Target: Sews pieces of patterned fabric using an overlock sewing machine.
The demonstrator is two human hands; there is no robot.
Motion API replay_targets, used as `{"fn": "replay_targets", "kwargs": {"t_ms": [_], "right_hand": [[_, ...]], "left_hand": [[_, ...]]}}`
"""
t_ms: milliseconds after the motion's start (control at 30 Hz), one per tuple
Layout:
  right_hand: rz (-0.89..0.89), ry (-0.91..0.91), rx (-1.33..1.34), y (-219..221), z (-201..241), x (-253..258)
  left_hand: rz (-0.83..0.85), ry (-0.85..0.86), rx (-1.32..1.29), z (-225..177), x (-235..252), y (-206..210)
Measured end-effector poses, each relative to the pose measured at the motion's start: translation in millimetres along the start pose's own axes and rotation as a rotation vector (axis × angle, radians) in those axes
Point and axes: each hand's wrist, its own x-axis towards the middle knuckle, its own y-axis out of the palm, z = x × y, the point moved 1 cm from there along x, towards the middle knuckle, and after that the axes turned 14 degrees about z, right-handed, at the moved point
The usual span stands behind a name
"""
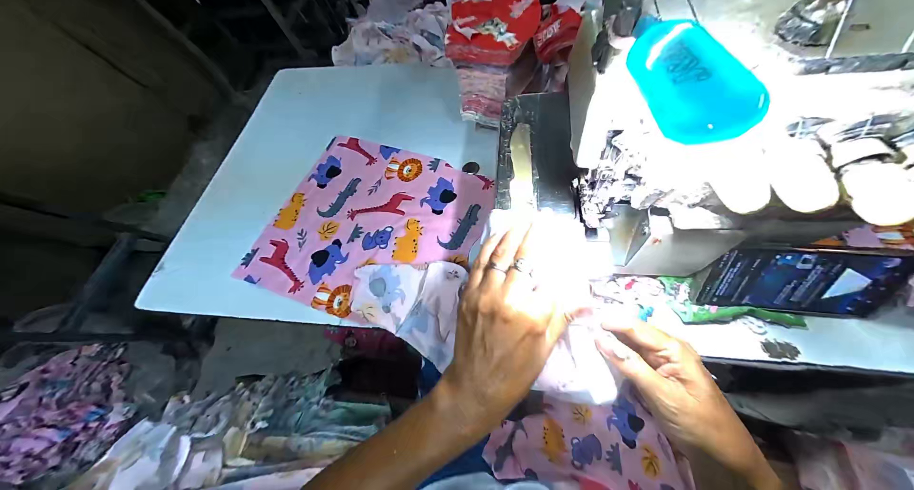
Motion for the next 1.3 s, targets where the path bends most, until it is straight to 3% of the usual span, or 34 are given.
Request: {"fn": "replay_targets", "kwargs": {"t_ms": [167,400,500,567,700,833,933,1000,1133,1300], "right_hand": [[-0.130,-0.009,-0.081,-6.3,-2.1,-14.3],[-0.187,-0.003,-0.174,-6.2,12.1,16.6],[-0.226,-0.002,-0.210,-5.3,14.0,23.9],[-0.234,0.015,-0.194,-2.8,14.4,20.2],[-0.243,0.039,-0.137,5.3,11.0,1.6],[-0.226,0.073,-0.175,20.9,2.2,-7.6],[-0.237,0.077,-0.137,33.9,-3.8,-12.2],[-0.245,0.094,-0.089,40.0,-9.5,-17.6],[-0.239,0.182,-0.011,49.7,-23.3,-42.0],[-0.282,0.221,-0.018,61.5,-30.9,-70.5]], "left_hand": [[-0.003,0.061,-0.058,-11.0,15.5,4.6],[0.109,0.078,-0.313,35.5,79.1,-22.9],[0.059,0.015,-0.363,50.4,102.0,-19.8],[0.054,-0.069,-0.499,51.8,84.3,-20.7],[0.301,-0.198,-0.498,55.7,-26.2,-20.6],[0.285,-0.227,-0.106,114.3,-67.6,-84.0],[0.210,-0.235,0.052,101.0,-64.9,-118.1],[0.171,-0.173,-0.054,70.9,-72.0,-104.1],[0.101,0.056,-0.470,11.8,-97.9,-28.7],[0.120,-0.065,-0.762,-31.4,-121.0,38.5]]}}
